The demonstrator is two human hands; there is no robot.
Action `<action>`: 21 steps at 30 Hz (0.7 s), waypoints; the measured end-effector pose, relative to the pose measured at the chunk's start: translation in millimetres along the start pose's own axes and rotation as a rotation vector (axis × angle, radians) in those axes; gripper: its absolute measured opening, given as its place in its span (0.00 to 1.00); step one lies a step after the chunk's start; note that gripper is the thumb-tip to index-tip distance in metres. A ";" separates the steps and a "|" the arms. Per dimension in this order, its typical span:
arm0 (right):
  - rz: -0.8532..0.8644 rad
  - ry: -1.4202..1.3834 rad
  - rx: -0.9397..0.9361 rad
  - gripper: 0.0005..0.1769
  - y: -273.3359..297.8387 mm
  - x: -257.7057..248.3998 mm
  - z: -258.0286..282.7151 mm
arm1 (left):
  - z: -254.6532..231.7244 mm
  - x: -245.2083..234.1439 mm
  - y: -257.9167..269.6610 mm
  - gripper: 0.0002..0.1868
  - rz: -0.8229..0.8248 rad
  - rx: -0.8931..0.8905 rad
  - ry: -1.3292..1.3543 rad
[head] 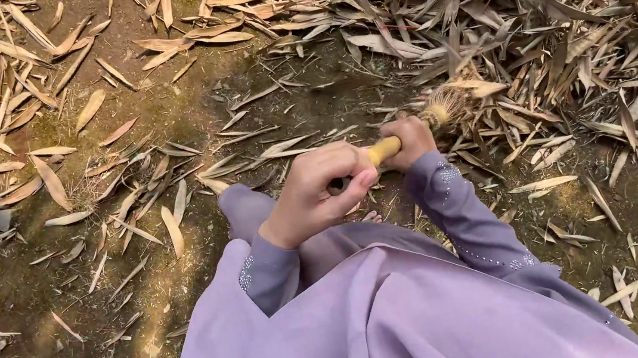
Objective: The person sweeps dry leaves across the ground into a pile using a broom.
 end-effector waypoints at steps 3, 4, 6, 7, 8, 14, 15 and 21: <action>-0.026 -0.092 -0.029 0.13 -3.5 -17.4 23.7 | -30.5 -12.3 -3.0 0.07 -0.075 0.035 -0.016; -0.024 -0.095 -0.026 0.13 -6.8 -24.7 47.2 | -51.6 -19.0 -4.9 0.07 -0.074 0.031 -0.014; -0.020 -0.310 -0.070 0.13 -13.1 -40.4 97.2 | -106.2 -30.6 -7.6 0.07 -0.063 0.201 -0.112; -0.019 -0.311 -0.068 0.13 -15.4 -44.7 120.5 | -123.9 -34.2 -10.2 0.07 -0.063 0.199 -0.111; 0.038 -0.377 -0.125 0.12 -17.0 -46.2 148.6 | -149.3 -34.7 -11.1 0.09 -0.026 0.308 -0.107; 0.226 -0.636 -0.221 0.10 -1.1 -3.3 208.4 | -176.1 10.5 -12.6 0.15 0.154 0.424 -0.254; 0.269 -0.723 -0.225 0.08 4.9 9.7 205.6 | -165.8 23.9 -15.7 0.17 0.204 0.383 -0.315; -0.203 -0.665 -0.068 0.10 49.9 -24.5 135.0 | -84.0 61.8 -38.0 0.13 0.240 0.136 -0.451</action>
Point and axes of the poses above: each hand's wrist, its own y-axis away from the middle knuckle, its own x-axis out of the palm, z = x × y, the point moved 7 cm from there along -y, towards the middle knuckle, and after that the axes turned 1 degree about -y, right-handed, at the moved point
